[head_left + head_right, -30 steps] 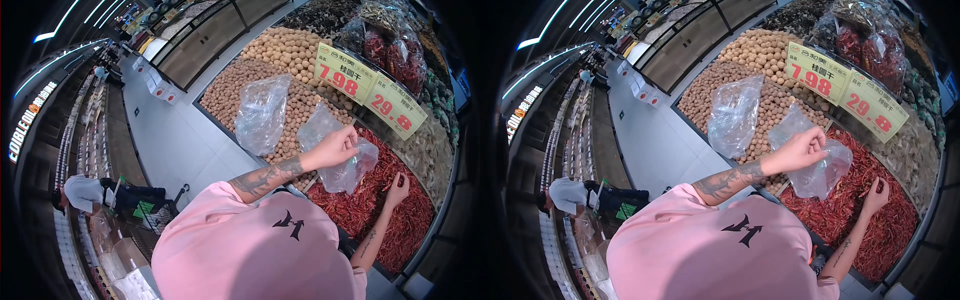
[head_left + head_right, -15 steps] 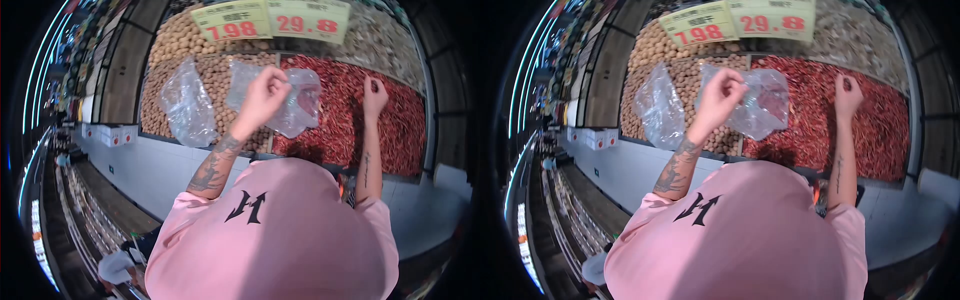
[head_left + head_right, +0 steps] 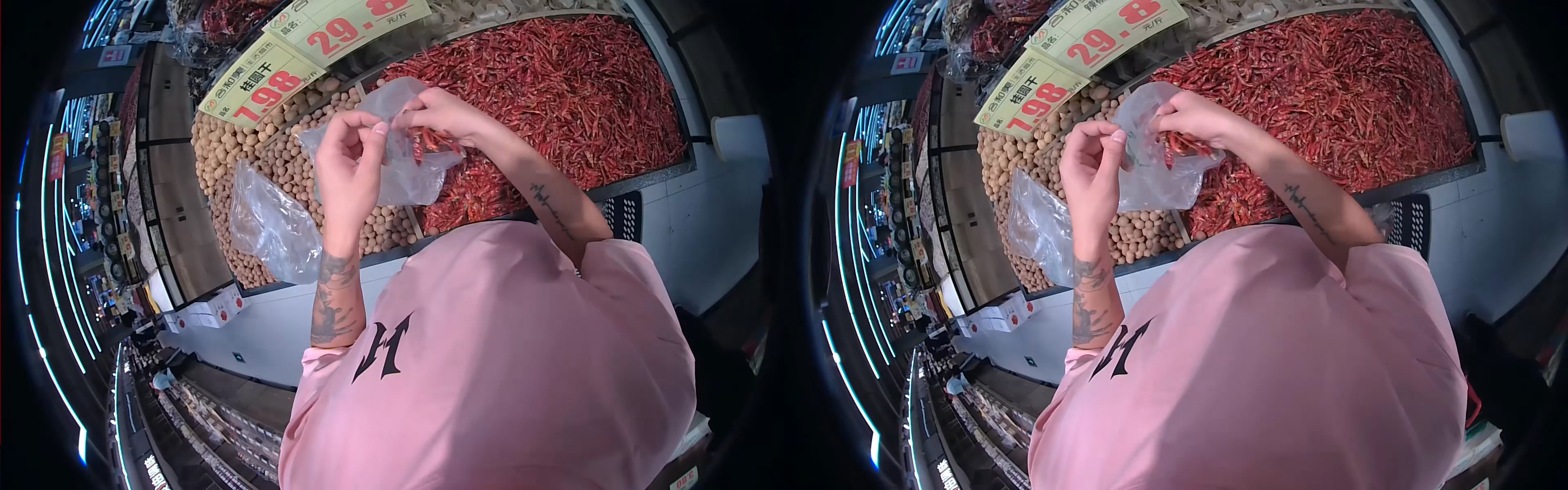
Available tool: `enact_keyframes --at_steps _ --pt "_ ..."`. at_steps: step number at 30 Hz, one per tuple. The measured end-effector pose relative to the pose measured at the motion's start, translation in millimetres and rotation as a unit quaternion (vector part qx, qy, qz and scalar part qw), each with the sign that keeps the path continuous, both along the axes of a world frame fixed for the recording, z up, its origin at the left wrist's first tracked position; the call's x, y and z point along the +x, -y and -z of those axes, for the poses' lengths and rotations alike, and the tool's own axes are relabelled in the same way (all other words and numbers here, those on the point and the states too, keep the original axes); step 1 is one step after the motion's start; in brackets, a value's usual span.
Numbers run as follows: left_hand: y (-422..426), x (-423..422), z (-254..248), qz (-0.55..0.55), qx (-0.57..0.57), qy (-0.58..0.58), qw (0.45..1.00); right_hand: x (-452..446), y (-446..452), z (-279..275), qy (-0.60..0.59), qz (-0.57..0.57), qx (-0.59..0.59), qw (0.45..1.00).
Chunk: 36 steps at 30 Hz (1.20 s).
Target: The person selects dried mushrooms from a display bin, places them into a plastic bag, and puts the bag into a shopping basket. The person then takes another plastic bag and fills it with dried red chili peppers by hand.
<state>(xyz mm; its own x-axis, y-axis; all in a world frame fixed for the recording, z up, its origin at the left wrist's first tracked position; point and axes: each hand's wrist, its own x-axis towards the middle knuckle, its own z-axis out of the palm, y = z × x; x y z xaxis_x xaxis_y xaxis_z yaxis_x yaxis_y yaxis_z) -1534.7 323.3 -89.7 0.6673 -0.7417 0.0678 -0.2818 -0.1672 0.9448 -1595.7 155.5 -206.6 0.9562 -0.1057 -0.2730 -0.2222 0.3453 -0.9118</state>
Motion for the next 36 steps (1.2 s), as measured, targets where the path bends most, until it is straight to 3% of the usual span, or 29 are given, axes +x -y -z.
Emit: enact_keyframes --at_steps 2,3,5,6,8,10,14,16,17,20,22,24,26,28,30,32,34,36 --pt "-5 -5 -7 0.010 0.007 0.000 1.000 28 -22 4 0.070 0.138 -0.086 0.984" --pt "-10 -7 -10 0.003 0.011 0.001 1.000 27 -25 -13 0.073 0.133 -0.083 0.985" --pt "-23 -5 -14 -0.026 0.002 -0.005 1.000 22 -26 -61 -0.047 -0.034 -0.288 0.956" --pt "-32 -1 -15 -0.036 0.003 -0.002 0.999 29 -30 -51 -0.042 -0.043 -0.287 0.956" --pt "-50 9 -16 -0.073 -0.012 0.000 0.997 41 -34 -19 0.121 0.028 -0.302 0.945" --pt "-68 17 -16 -0.099 -0.023 0.004 0.995 37 -35 -25 0.114 0.017 -0.277 0.954" --pt "-96 28 -22 -0.153 -0.060 0.013 0.986 28 -36 -33 0.076 -0.110 -0.274 0.953" --pt "-112 36 -28 -0.177 -0.085 0.039 0.980 10 -49 -52 0.234 -0.162 -0.358 0.889" --pt "-118 38 -35 -0.208 -0.075 0.066 0.973 1 -56 -68 0.214 -0.204 -0.409 0.864" --pt "-141 45 -59 -0.249 -0.114 0.111 0.955 1 -85 -65 0.285 -0.223 -0.388 0.848" --pt "-146 36 -83 -0.275 -0.139 0.172 0.936 1 -103 -72 0.283 -0.199 -0.370 0.862" --pt "-146 22 -102 -0.296 -0.158 0.224 0.915 3 -114 -75 0.370 -0.125 -0.398 0.830" --pt "-136 13 -103 -0.267 -0.145 0.242 0.921 3 -109 -65 0.366 -0.115 -0.423 0.821" --pt "-116 16 -80 -0.232 -0.089 0.194 0.949 2 -94 -47 0.358 -0.090 -0.481 0.795" --pt "-108 27 -43 -0.184 -0.034 0.087 0.979 -6 -73 -28 0.274 -0.148 -0.465 0.829" --pt "-101 24 -19 -0.192 -0.005 0.045 0.980 -27 -58 -45 0.209 -0.047 -0.382 0.899" --pt "-101 19 -5 -0.191 0.017 0.024 0.981 -36 -31 -42 0.179 0.078 -0.414 0.889" --pt "-98 17 4 -0.203 0.018 0.014 0.979 -35 -1 -17 0.142 0.203 -0.503 0.828"
